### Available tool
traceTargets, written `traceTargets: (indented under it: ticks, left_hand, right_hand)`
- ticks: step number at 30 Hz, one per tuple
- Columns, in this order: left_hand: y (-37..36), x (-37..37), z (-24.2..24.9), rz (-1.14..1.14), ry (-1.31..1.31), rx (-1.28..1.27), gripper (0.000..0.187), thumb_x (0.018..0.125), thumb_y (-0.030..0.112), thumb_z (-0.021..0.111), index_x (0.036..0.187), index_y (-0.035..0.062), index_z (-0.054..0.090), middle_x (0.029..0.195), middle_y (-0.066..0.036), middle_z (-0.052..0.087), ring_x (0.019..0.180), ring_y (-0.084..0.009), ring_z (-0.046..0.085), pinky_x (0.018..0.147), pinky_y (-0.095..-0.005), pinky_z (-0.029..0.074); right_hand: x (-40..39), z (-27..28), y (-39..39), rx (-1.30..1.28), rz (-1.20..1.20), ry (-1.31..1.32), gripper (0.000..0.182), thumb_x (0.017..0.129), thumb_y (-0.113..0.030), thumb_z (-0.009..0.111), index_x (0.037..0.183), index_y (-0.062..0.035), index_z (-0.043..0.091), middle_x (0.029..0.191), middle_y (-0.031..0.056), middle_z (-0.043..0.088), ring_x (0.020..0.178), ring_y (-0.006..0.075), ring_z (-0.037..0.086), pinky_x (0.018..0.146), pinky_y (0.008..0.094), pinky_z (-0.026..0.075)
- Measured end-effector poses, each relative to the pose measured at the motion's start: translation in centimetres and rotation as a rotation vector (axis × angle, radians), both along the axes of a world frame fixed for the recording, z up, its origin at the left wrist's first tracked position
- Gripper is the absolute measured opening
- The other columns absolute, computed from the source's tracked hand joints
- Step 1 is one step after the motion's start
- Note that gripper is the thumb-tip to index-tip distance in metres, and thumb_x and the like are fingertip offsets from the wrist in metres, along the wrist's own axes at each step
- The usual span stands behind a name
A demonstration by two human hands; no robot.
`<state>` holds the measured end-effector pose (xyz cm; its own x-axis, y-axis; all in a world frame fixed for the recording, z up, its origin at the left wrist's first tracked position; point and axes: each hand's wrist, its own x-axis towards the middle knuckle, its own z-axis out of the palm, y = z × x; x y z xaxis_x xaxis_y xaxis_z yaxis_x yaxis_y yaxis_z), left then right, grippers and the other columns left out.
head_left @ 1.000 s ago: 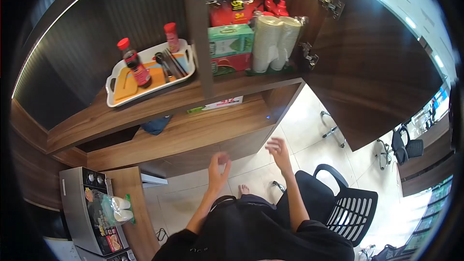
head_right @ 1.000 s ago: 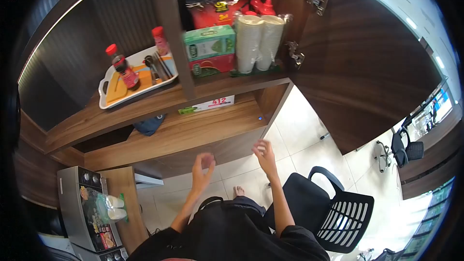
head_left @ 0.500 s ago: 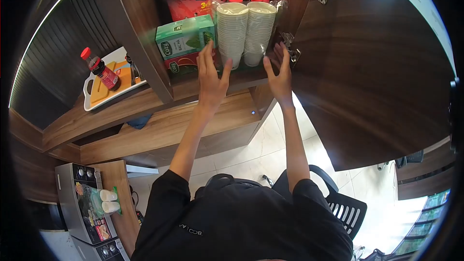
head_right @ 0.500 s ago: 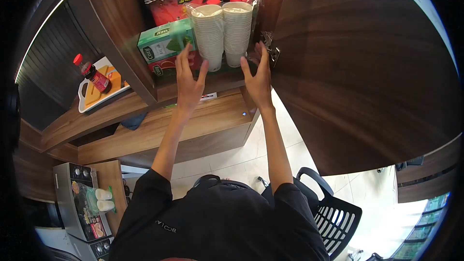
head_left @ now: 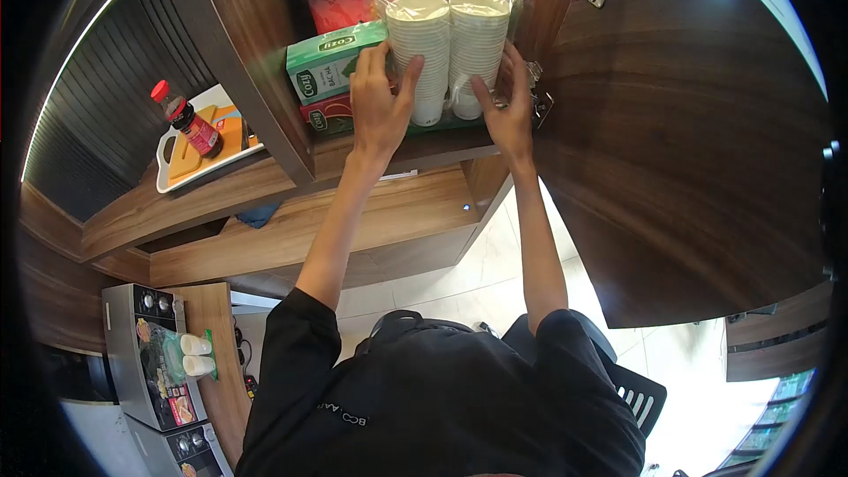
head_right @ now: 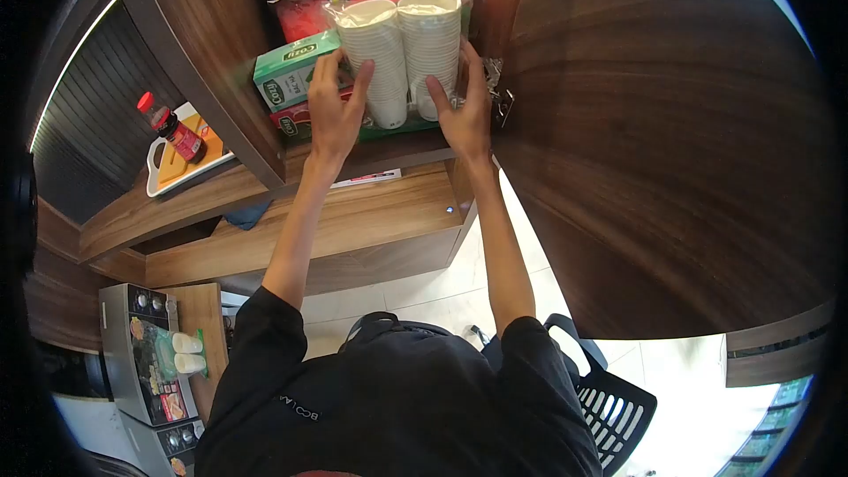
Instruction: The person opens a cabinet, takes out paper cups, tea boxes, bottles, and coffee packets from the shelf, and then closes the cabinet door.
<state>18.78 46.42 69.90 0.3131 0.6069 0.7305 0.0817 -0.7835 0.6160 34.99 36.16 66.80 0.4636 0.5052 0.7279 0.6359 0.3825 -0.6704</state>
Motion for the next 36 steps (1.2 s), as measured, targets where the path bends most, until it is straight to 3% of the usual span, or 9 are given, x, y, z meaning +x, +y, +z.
traceTargets:
  ticks: [3, 12, 15, 17, 19, 24, 29, 31, 36]
  left_hand:
    - [0.6, 0.1, 0.5, 0.143, -0.117, 0.331, 0.043, 0.093, 0.031, 0.068, 0.118, -0.0039, 0.06, 0.098, -0.013, 0.061, 0.083, -0.0236, 0.058, 0.076, -0.0358, 0.047]
    - [-3.1, -2.3, 5.5, -0.187, -0.414, 0.034, 0.049, 0.096, 0.036, 0.063, 0.125, -0.0029, 0.057, 0.107, -0.011, 0.057, 0.099, -0.0202, 0.052, 0.09, -0.0354, 0.042]
    - [-3.0, -4.7, 5.9, -0.075, -0.365, 0.252, 0.036, 0.102, 0.028, 0.055, 0.125, 0.0009, 0.052, 0.105, -0.006, 0.056, 0.089, -0.0107, 0.056, 0.07, -0.0237, 0.048]
    - [-5.2, -7.4, 5.8, -0.182, -0.4, -0.048, 0.046, 0.096, 0.032, 0.063, 0.127, -0.0016, 0.054, 0.108, -0.01, 0.055, 0.096, -0.0176, 0.053, 0.081, -0.0314, 0.045]
    - [-6.7, -10.8, 4.4, -0.153, -0.392, -0.09, 0.054, 0.091, 0.033, 0.07, 0.127, -0.0029, 0.054, 0.11, -0.013, 0.054, 0.099, -0.0227, 0.052, 0.086, -0.0359, 0.044]
    - [-9.5, -20.7, -2.7, 0.186, -0.253, 0.133, 0.067, 0.078, 0.028, 0.082, 0.128, -0.0024, 0.05, 0.113, -0.017, 0.053, 0.103, -0.0315, 0.054, 0.089, -0.0395, 0.045]
    - [-11.7, -29.6, -10.1, 0.389, -0.19, -0.175, 0.064, 0.073, 0.023, 0.086, 0.123, -0.0014, 0.052, 0.115, -0.016, 0.054, 0.107, -0.032, 0.057, 0.091, -0.0394, 0.047]
    - [-12.5, -33.4, -13.0, 0.511, -0.173, -0.308, 0.063, 0.073, 0.022, 0.087, 0.121, -0.0014, 0.053, 0.114, -0.016, 0.055, 0.107, -0.0312, 0.059, 0.09, -0.0389, 0.048]
    - [-14.2, -41.6, -19.4, 0.797, -0.186, -0.536, 0.063, 0.072, 0.023, 0.087, 0.119, -0.0019, 0.053, 0.111, -0.016, 0.057, 0.103, -0.0316, 0.062, 0.089, -0.0403, 0.05]
  right_hand:
    - [-1.9, 2.2, -1.2, 0.063, -0.003, 0.016, 0.067, 0.09, -0.02, 0.072, 0.145, -0.002, 0.038, 0.134, 0.0199, 0.055, 0.121, 0.0276, 0.057, 0.103, 0.0403, 0.044]
    - [-5.9, 7.0, -4.1, 0.203, -0.063, -0.02, 0.073, 0.085, -0.02, 0.078, 0.144, -0.0039, 0.039, 0.132, 0.0152, 0.053, 0.119, 0.0256, 0.055, 0.099, 0.0399, 0.045]
    - [-8.2, 7.9, -5.0, 0.221, -0.019, 0.013, 0.075, 0.083, -0.014, 0.079, 0.144, -0.0043, 0.037, 0.134, 0.0153, 0.05, 0.121, 0.0259, 0.053, 0.101, 0.0393, 0.043]
    - [-10.5, 7.9, -5.9, 0.208, 0.062, 0.106, 0.078, 0.081, -0.009, 0.079, 0.146, -0.0046, 0.035, 0.135, 0.0157, 0.049, 0.123, 0.0261, 0.052, 0.104, 0.0389, 0.041]
    - [-12.9, 6.6, -6.6, 0.189, 0.121, 0.197, 0.086, 0.077, -0.004, 0.08, 0.148, -0.0031, 0.03, 0.138, 0.0163, 0.045, 0.128, 0.0271, 0.047, 0.109, 0.039, 0.036]
    - [-18.6, 0.5, -7.8, -0.054, 0.35, 0.289, 0.095, 0.069, -0.002, 0.085, 0.146, 0.0021, 0.03, 0.141, 0.0145, 0.042, 0.135, 0.0254, 0.039, 0.113, 0.0383, 0.029]
    - [-25.1, -4.5, -4.8, -0.35, 0.603, 0.225, 0.08, 0.066, -0.002, 0.087, 0.134, -0.0008, 0.045, 0.128, 0.0082, 0.049, 0.122, 0.0218, 0.047, 0.105, 0.0324, 0.034]
    - [-28.4, -7.6, -2.4, -0.43, 0.652, 0.113, 0.065, 0.066, -0.004, 0.087, 0.12, -0.0021, 0.05, 0.112, 0.0062, 0.048, 0.106, 0.0199, 0.049, 0.098, 0.0323, 0.038]
    - [-37.6, -15.3, 2.7, -0.643, 0.845, -0.028, 0.057, 0.071, -0.008, 0.086, 0.117, -0.0004, 0.052, 0.109, 0.0104, 0.058, 0.106, 0.022, 0.056, 0.096, 0.0352, 0.043]
